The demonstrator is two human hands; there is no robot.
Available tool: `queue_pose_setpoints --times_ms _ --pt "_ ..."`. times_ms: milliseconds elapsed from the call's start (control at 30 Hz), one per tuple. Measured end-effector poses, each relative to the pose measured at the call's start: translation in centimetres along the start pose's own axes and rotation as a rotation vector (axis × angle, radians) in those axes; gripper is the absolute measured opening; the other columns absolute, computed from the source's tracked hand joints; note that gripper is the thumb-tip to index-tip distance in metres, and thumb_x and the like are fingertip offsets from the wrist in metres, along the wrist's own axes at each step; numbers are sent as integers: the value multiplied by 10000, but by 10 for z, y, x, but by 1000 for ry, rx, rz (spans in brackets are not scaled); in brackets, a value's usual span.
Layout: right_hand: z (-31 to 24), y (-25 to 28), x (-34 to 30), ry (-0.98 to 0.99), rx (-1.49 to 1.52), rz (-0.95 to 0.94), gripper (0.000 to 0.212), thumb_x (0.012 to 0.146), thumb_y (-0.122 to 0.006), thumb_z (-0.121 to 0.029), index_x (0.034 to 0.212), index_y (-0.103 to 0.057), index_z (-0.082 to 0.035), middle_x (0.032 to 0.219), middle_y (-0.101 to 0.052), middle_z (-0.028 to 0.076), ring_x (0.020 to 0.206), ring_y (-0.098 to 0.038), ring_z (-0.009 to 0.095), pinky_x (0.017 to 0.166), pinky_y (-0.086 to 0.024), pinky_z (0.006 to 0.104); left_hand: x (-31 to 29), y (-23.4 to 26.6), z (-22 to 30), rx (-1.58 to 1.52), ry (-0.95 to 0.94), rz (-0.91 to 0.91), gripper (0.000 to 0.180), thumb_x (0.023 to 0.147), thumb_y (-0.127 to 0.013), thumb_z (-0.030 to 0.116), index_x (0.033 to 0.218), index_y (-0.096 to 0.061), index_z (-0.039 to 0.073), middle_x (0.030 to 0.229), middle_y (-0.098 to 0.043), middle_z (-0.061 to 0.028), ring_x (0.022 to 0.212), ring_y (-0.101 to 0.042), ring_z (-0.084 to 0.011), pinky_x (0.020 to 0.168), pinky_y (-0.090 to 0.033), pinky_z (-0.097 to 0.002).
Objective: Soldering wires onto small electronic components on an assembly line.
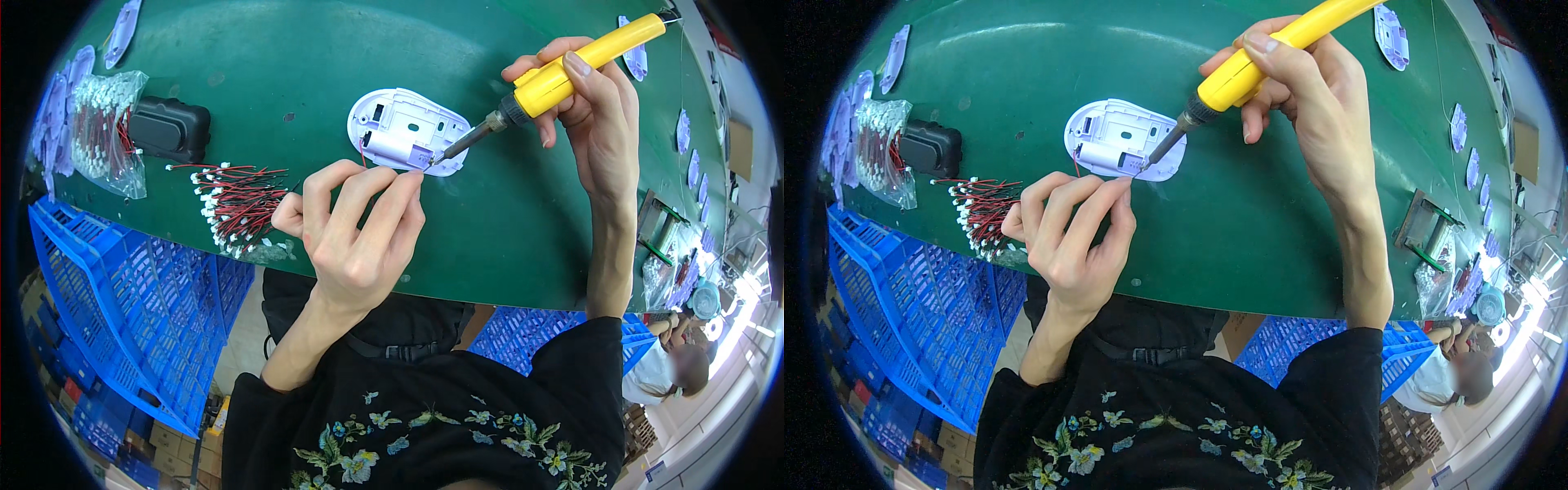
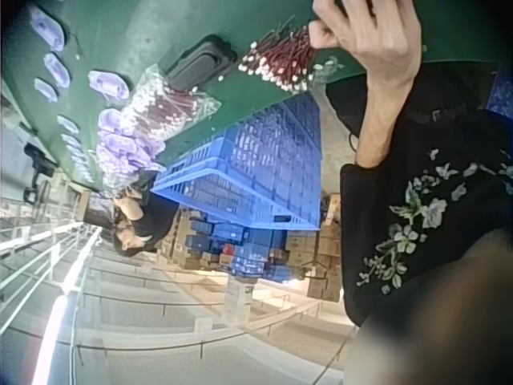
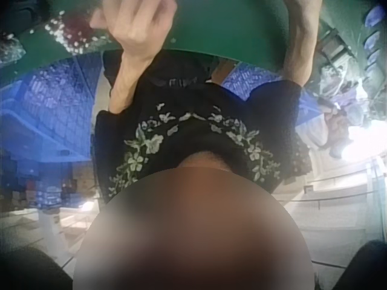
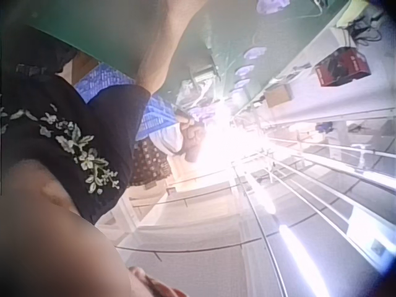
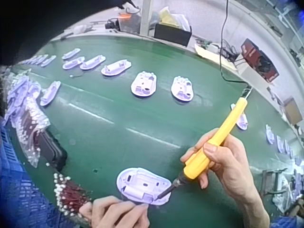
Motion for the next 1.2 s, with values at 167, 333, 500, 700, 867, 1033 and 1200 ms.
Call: queue_pose_setpoints --times_ms 167,333,500,700,867,1033,1200 --pt "-1 1 -1 12 -7 -17 299 1051 -467 -246 1163 -588 4 1047 -732 249 554 -605 136 548 -537 240 0 0 0 3 -6 5 270 669 -847 62 922 -779 128 897 -672 53 891 -607 -173 821 -239 -384" --pt "-3 1 -2 30 -5 -24 302 1047 -471 -248 1163 -587 6 1049 -730 249 585 -618 136 553 -541 243 0 0 1 4 -12 -1 271 670 -847 63 925 -779 126 899 -673 52 889 -608 -174 822 -241 -384" --pt "-4 2 -2 39 7 -47 300 1045 -471 -245 1167 -584 5 1059 -721 259 657 -643 140 561 -544 245 0 0 0 4 -16 -1 282 666 -847 63 933 -780 123 903 -675 53 890 -607 -173 821 -240 -387" --pt "-4 5 -3 38 -13 -45 303 1044 -473 -247 1176 -578 4 1068 -718 260 677 -656 148 563 -546 246 1 -2 3 1 -14 -6 286 666 -848 64 937 -781 124 905 -676 55 898 -606 -171 819 -239 -389" --pt "-4 5 -2 42 17 -65 306 1040 -478 -251 1177 -582 3 1079 -716 261 694 -665 152 566 -550 247 0 -1 1 13 -16 -13 290 666 -848 66 943 -783 124 906 -675 56 902 -606 -170 818 -239 -387" --pt "-3 6 -3 36 12 -55 308 1036 -482 -252 1181 -584 0 1084 -716 260 699 -670 160 566 -552 248 1 -1 3 12 -25 -9 293 667 -847 67 949 -785 121 905 -674 54 901 -606 -171 819 -240 -386" --pt "-2 3 -3 34 27 -63 302 1037 -480 -254 1176 -585 -8 1072 -718 263 731 -685 168 561 -552 248 0 0 2 14 -24 -14 298 661 -846 67 949 -786 116 906 -674 51 901 -606 -173 818 -240 -385"
Point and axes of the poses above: each hand's wrist, its own x-axis towards the middle knuckle, its own y-axis out of the back of the hand, z = x × y, the point moved 7 cm from there along x, towards the middle knuckle
